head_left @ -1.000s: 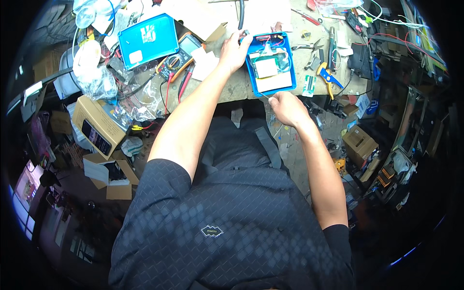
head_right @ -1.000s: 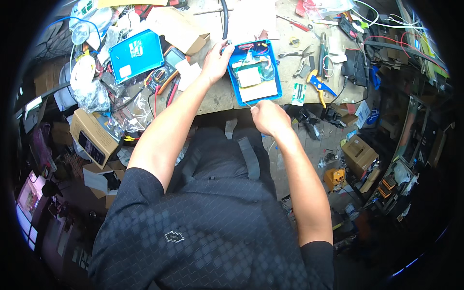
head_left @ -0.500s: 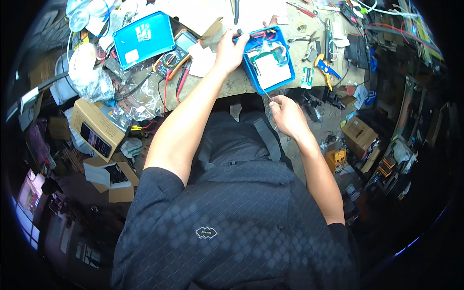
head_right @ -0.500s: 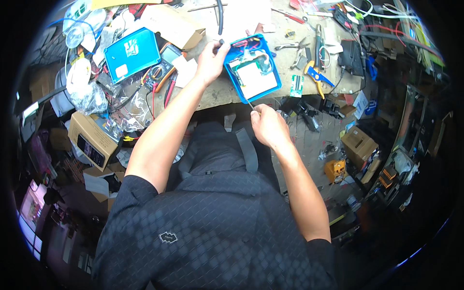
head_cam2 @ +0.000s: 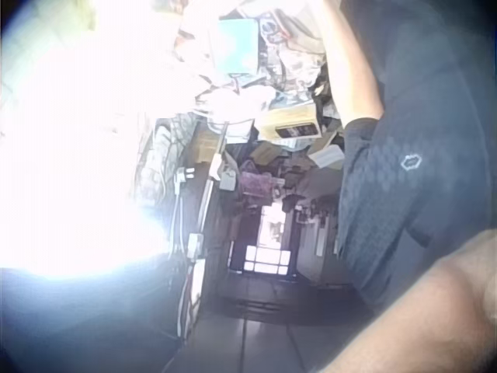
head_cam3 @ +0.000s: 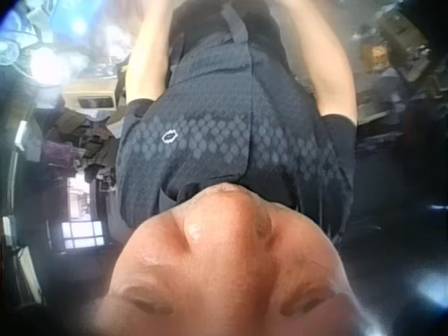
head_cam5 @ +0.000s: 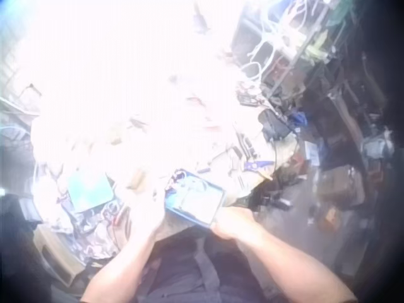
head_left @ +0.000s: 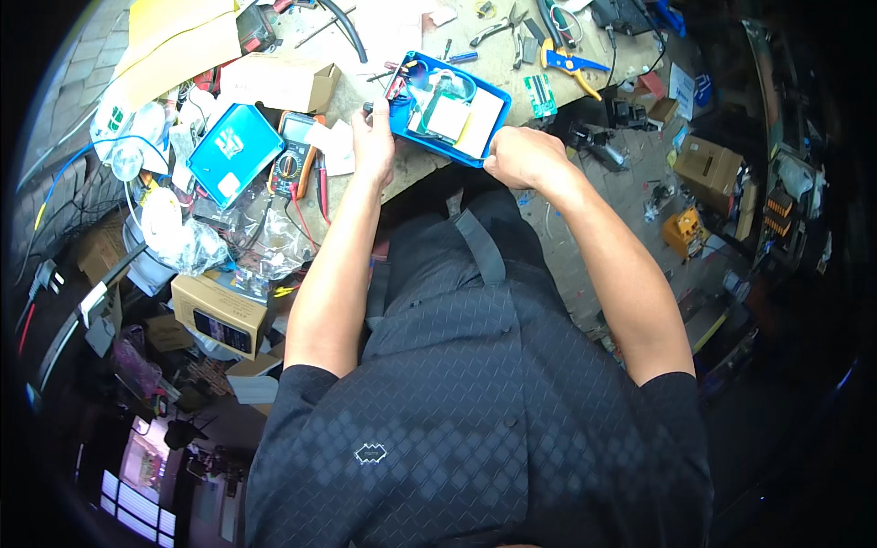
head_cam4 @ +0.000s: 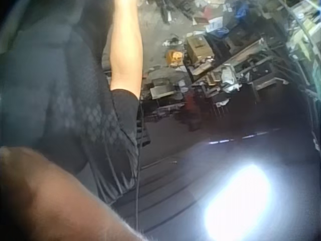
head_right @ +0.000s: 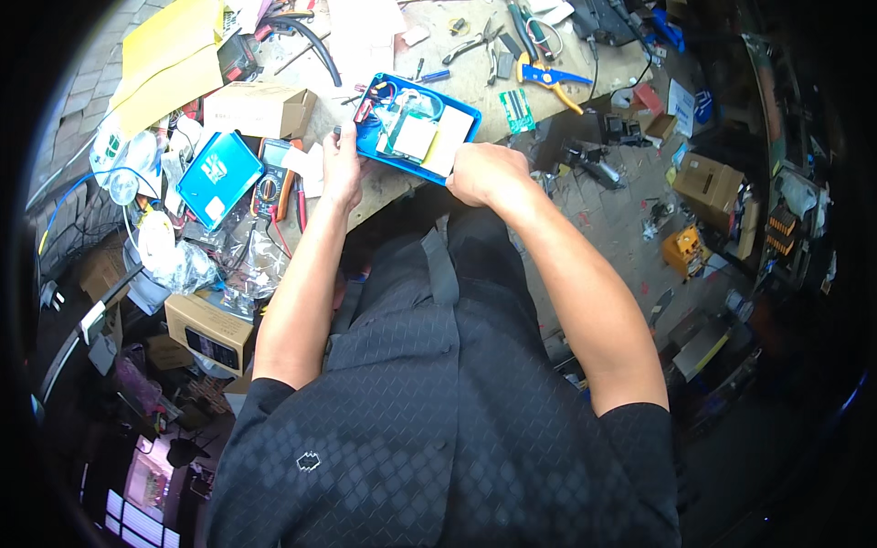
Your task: The person assembles a small electronic device inside a blue plastic case on a cluttered workbench. They place a white rectangular component into the case, connect wires, and use a screwdriver to secure parts. The person repeatedly opens and closes the case to check fit and alignment before finalizing the assembly.
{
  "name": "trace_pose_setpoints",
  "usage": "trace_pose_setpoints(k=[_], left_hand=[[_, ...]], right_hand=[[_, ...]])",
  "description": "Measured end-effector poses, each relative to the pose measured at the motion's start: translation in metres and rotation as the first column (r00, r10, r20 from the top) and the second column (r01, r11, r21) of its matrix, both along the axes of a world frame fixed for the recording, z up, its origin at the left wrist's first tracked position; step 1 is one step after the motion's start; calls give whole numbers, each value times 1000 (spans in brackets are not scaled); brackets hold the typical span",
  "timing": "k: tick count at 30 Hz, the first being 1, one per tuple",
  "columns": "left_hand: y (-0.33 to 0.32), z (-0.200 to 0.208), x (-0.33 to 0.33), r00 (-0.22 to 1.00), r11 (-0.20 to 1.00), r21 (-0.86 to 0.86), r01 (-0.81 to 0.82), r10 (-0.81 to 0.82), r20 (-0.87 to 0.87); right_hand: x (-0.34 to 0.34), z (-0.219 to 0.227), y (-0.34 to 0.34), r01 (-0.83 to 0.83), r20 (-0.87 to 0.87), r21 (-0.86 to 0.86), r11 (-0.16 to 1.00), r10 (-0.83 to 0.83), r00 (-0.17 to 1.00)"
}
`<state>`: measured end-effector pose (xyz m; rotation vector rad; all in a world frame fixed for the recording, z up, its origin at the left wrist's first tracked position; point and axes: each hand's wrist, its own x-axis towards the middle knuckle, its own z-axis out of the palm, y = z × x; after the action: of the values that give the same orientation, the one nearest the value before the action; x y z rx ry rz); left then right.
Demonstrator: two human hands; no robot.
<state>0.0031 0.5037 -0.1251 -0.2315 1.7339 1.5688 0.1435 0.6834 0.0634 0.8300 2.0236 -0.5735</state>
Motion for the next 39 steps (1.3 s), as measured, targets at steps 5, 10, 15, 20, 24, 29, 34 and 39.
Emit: trace_pose_setpoints(k=[5, 10, 15, 20, 24, 29, 34, 39], left_hand=[[-7, 16, 3, 986, 989, 83, 122, -130, 102], [-2, 23, 10, 991, 991, -16, 134, -133, 29], [2, 16, 30, 992, 984, -170, 59, -76, -97], [11, 28, 30, 999, 973, -228, 35, -32, 19], [13, 27, 30, 999, 963, -269, 15, -1, 52], [1, 5, 34, 999, 958, -287, 24, -37, -39], [-17, 8, 34, 993, 929, -356, 104, -115, -9], [-37, 54, 43, 735, 833, -553, 7, -379, -562]], right_hand=[[28, -5, -18, 27, -162, 97, 995, -11, 987], [35, 3, -26, 24, -178, 165, 986, 6, 984], [56, -8, -37, 72, -273, 210, 975, -12, 962], [59, -3, -24, 99, -307, 177, 979, -41, 951], [52, -8, -14, 70, -221, 140, 988, -38, 975], [60, -12, -19, 129, -246, 123, 984, -95, 965], [81, -28, -39, 183, -378, 180, 967, -103, 920], [87, -40, -29, 249, -436, 260, 933, -116, 892]])
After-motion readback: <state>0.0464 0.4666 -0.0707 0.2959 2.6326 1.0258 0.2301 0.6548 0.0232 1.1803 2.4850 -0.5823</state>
